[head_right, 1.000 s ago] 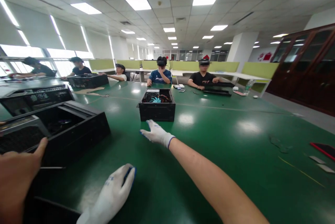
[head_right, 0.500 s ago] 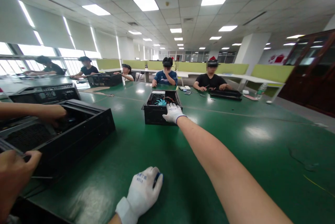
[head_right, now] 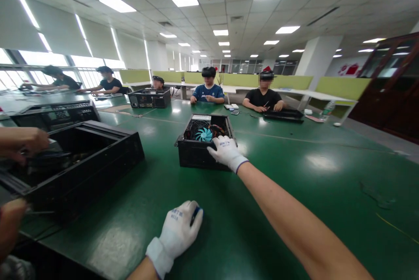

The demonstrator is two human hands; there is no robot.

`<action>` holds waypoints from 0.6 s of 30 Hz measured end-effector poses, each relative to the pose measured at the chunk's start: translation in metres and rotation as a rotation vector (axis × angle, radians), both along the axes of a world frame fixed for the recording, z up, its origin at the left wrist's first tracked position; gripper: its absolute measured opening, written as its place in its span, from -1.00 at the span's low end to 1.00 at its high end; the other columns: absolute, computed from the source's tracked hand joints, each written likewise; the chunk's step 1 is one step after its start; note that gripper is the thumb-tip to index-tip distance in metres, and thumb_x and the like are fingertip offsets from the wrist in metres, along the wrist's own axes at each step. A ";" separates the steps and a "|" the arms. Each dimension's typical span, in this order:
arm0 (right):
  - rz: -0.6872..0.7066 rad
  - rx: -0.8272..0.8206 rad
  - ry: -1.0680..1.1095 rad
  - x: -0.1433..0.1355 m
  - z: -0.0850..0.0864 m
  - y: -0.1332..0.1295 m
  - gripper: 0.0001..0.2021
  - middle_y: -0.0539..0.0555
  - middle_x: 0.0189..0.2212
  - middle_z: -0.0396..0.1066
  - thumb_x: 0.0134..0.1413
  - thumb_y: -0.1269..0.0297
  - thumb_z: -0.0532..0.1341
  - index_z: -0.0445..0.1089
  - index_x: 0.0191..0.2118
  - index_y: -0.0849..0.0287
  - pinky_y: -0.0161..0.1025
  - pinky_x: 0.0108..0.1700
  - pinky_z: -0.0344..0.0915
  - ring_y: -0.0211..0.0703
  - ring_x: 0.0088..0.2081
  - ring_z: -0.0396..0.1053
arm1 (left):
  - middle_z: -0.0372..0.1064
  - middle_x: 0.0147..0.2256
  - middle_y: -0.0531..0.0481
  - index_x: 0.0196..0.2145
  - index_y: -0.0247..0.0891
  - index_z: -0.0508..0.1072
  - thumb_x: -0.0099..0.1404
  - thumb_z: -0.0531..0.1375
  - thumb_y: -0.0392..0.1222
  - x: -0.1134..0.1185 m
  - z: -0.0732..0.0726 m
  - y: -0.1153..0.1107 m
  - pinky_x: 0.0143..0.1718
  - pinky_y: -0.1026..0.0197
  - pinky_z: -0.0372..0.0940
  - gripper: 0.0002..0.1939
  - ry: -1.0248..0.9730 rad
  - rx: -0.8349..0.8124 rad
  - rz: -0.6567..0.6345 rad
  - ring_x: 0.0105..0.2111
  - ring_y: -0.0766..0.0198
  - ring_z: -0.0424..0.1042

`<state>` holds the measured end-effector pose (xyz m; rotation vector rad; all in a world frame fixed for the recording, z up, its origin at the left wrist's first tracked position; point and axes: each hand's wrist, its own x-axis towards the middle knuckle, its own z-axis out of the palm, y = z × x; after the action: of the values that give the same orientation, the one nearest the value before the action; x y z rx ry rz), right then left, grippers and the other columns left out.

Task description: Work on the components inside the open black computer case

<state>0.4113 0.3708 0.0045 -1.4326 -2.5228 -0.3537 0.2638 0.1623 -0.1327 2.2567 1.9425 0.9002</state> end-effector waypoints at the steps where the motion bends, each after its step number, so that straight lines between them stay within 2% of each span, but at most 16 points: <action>1: 0.019 0.000 0.000 0.008 0.001 -0.013 -0.47 0.26 -0.05 0.45 0.32 -0.12 0.00 0.42 0.04 0.23 -0.10 0.02 0.20 0.08 -0.01 0.35 | 0.48 -0.31 -0.04 -0.17 -0.19 0.44 0.46 0.01 -0.10 0.000 0.000 0.000 -0.26 0.13 0.36 -0.77 -0.013 0.002 -0.004 -0.30 0.16 0.52; 3: 0.061 0.002 -0.004 0.022 0.004 -0.040 -0.48 0.22 -0.12 0.47 0.34 -0.12 -0.02 0.44 -0.04 0.22 -0.15 -0.02 0.20 0.03 -0.05 0.37 | 0.47 -0.31 -0.04 -0.17 -0.20 0.43 0.47 0.01 -0.10 -0.001 0.004 -0.003 -0.26 0.14 0.35 -0.76 -0.055 0.009 -0.022 -0.31 0.17 0.51; 5: 0.108 0.005 -0.013 0.036 0.008 -0.066 -0.49 0.20 -0.17 0.48 0.35 -0.12 -0.03 0.46 -0.09 0.21 -0.18 -0.06 0.20 -0.01 -0.10 0.39 | 0.46 -0.30 -0.03 -0.16 -0.19 0.42 0.47 0.01 -0.09 0.000 0.017 -0.009 -0.26 0.15 0.34 -0.77 -0.101 0.038 -0.055 -0.32 0.19 0.50; 7: 0.147 0.002 -0.021 0.050 0.011 -0.093 -0.48 0.18 -0.22 0.50 0.36 -0.13 -0.03 0.48 -0.13 0.20 -0.19 -0.12 0.20 -0.03 -0.15 0.42 | 0.45 -0.29 -0.02 -0.12 -0.19 0.42 0.46 0.03 -0.08 0.001 0.038 -0.017 -0.25 0.16 0.32 -0.78 -0.133 0.097 -0.079 -0.34 0.22 0.47; 9: 0.169 -0.016 -0.029 0.063 0.015 -0.118 -0.47 0.16 -0.26 0.51 0.36 -0.15 -0.04 0.50 -0.17 0.18 -0.20 -0.17 0.20 -0.04 -0.19 0.43 | 0.44 -0.29 -0.01 -0.05 -0.17 0.41 0.45 0.06 -0.07 0.003 0.067 -0.027 -0.26 0.17 0.31 -0.77 -0.129 0.176 -0.075 -0.35 0.23 0.46; 12: 0.209 -0.061 -0.051 0.082 0.019 -0.152 -0.46 0.13 -0.34 0.51 0.37 -0.15 -0.06 0.50 -0.24 0.15 -0.22 -0.25 0.18 -0.08 -0.27 0.44 | 0.45 -0.27 -0.01 -0.02 -0.13 0.43 0.44 0.08 -0.04 0.006 0.109 -0.039 -0.29 0.17 0.30 -0.75 -0.015 0.271 -0.009 -0.33 0.20 0.48; 14: 0.251 -0.093 -0.063 0.091 0.022 -0.172 -0.47 0.12 -0.37 0.51 0.38 -0.12 -0.07 0.49 -0.27 0.14 -0.22 -0.27 0.17 -0.10 -0.30 0.44 | 0.46 -0.27 0.00 -0.09 -0.11 0.47 0.43 0.09 -0.02 0.010 0.129 -0.047 -0.33 0.17 0.29 -0.77 0.112 0.245 0.027 -0.34 0.18 0.49; 16: 0.294 -0.128 -0.077 0.099 0.026 -0.189 -0.49 0.12 -0.37 0.52 0.40 -0.07 -0.07 0.49 -0.28 0.14 -0.22 -0.27 0.18 -0.11 -0.30 0.44 | 0.46 -0.32 0.01 -0.21 -0.10 0.50 0.43 0.09 -0.01 0.014 0.140 -0.054 -0.38 0.16 0.27 -0.78 0.223 0.169 0.025 -0.37 0.16 0.50; 18: 0.326 -0.173 -0.080 0.105 0.030 -0.203 -0.51 0.13 -0.37 0.53 0.41 -0.03 -0.07 0.49 -0.29 0.13 -0.23 -0.27 0.17 -0.13 -0.31 0.44 | 0.46 -0.37 0.02 -0.32 -0.11 0.48 0.42 0.09 -0.01 0.019 0.144 -0.062 -0.41 0.16 0.24 -0.76 0.288 0.101 -0.013 -0.41 0.15 0.49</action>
<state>0.5163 0.1676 0.0350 -1.0477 -2.8505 -0.1409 0.2828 0.1003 0.0118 2.5801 2.0275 0.7215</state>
